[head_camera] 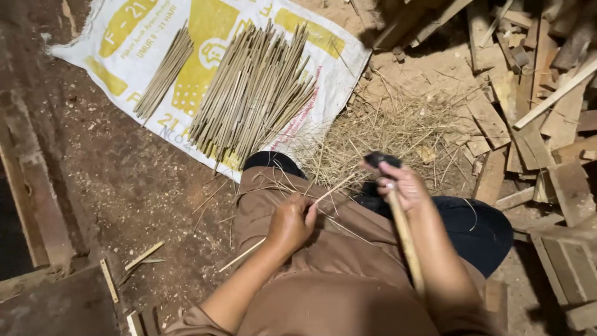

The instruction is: Stripping thin wooden sticks using a small knife while sitting on the floor

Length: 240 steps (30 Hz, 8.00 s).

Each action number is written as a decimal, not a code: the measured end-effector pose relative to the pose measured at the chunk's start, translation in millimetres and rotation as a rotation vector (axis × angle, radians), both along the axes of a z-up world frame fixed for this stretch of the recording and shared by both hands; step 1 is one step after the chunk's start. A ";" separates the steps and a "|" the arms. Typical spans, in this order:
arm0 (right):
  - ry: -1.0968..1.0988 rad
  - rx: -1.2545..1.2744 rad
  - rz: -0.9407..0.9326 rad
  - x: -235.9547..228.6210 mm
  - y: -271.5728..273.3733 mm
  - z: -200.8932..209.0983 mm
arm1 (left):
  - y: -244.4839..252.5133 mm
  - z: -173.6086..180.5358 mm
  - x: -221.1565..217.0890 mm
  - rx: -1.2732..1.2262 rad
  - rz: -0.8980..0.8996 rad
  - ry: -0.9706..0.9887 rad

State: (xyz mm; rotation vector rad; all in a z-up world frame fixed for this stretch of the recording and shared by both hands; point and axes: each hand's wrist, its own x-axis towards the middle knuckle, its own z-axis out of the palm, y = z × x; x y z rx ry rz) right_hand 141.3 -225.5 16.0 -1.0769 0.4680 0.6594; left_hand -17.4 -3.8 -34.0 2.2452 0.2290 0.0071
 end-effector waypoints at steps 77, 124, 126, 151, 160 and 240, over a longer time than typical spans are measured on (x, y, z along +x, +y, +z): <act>-0.058 -0.173 0.546 178.9 328.1 -196.3 | 301.2 -199.9 -13.0 -1.283 1.255 -0.110; 0.062 0.048 0.251 196.4 175.6 -226.1 | 285.0 -266.2 209.9 0.062 0.615 -0.080; 0.071 0.079 0.209 179.3 143.2 -225.7 | 266.3 -289.6 212.1 0.319 0.561 0.001; -0.197 -0.014 0.141 32.7 11.1 -19.7 | 185.3 -130.2 83.1 0.288 0.395 -0.361; -0.167 0.043 0.091 3.7 -23.6 -105.7 | 49.6 2.3 0.4 -0.322 -0.077 0.002; 0.085 0.105 0.289 -57.7 5.6 -26.0 | -28.4 19.0 3.5 -1.000 0.222 0.349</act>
